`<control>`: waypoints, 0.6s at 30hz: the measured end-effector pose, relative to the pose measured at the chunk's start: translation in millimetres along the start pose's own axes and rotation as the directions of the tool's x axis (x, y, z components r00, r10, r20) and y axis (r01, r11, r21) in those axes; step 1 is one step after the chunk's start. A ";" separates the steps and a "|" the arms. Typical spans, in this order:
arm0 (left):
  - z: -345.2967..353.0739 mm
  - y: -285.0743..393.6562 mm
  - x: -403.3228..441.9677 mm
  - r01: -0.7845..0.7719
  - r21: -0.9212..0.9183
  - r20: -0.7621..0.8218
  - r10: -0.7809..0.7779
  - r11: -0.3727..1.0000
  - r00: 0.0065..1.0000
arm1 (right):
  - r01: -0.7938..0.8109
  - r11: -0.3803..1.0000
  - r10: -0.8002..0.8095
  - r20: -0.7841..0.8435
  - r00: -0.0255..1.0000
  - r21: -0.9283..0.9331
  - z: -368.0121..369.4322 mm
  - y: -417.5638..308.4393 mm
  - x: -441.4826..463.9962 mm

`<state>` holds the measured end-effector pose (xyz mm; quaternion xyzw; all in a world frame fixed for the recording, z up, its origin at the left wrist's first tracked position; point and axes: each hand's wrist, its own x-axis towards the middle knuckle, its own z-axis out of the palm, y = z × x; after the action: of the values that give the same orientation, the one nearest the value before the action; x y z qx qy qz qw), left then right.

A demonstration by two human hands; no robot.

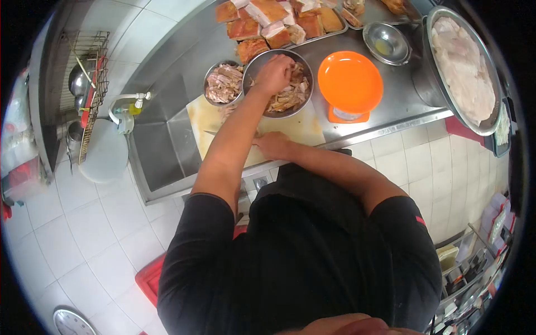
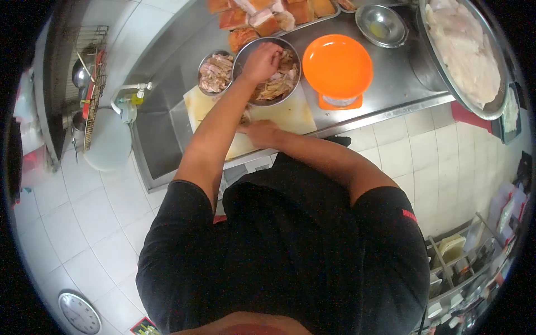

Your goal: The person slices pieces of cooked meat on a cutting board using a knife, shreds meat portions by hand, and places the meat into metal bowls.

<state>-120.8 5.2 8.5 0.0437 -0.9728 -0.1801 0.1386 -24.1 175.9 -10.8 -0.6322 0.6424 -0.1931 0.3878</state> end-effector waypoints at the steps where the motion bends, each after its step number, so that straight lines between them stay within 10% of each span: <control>1: -3.2 6.9 -1.3 0.096 -0.066 -0.054 -0.099 0.993 0.994 | 0.001 1.000 -0.001 0.013 1.000 0.016 -1.4 -0.8 -0.4; 6: -0.8 -7.9 -21.1 0.349 -0.499 -0.149 -0.475 0.793 0.867 | 0.012 0.999 -0.012 0.012 1.000 -0.043 3.5 0.8 7.0; 14: -31.7 6.7 -90.2 0.156 -0.984 0.013 -0.848 0.082 0.531 | 0.014 0.995 -0.015 -0.015 1.000 -0.097 18.4 8.6 23.2; 18: -66.6 23.1 -154.3 -0.059 -0.998 -0.008 -0.886 -0.022 0.464 | -0.033 0.999 0.033 -0.018 0.999 -0.022 9.6 0.6 18.1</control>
<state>45.1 25.0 37.4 0.3502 -0.3911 -0.7432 0.4148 -15.6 160.9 -21.8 -0.6239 0.6583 -0.1851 0.3783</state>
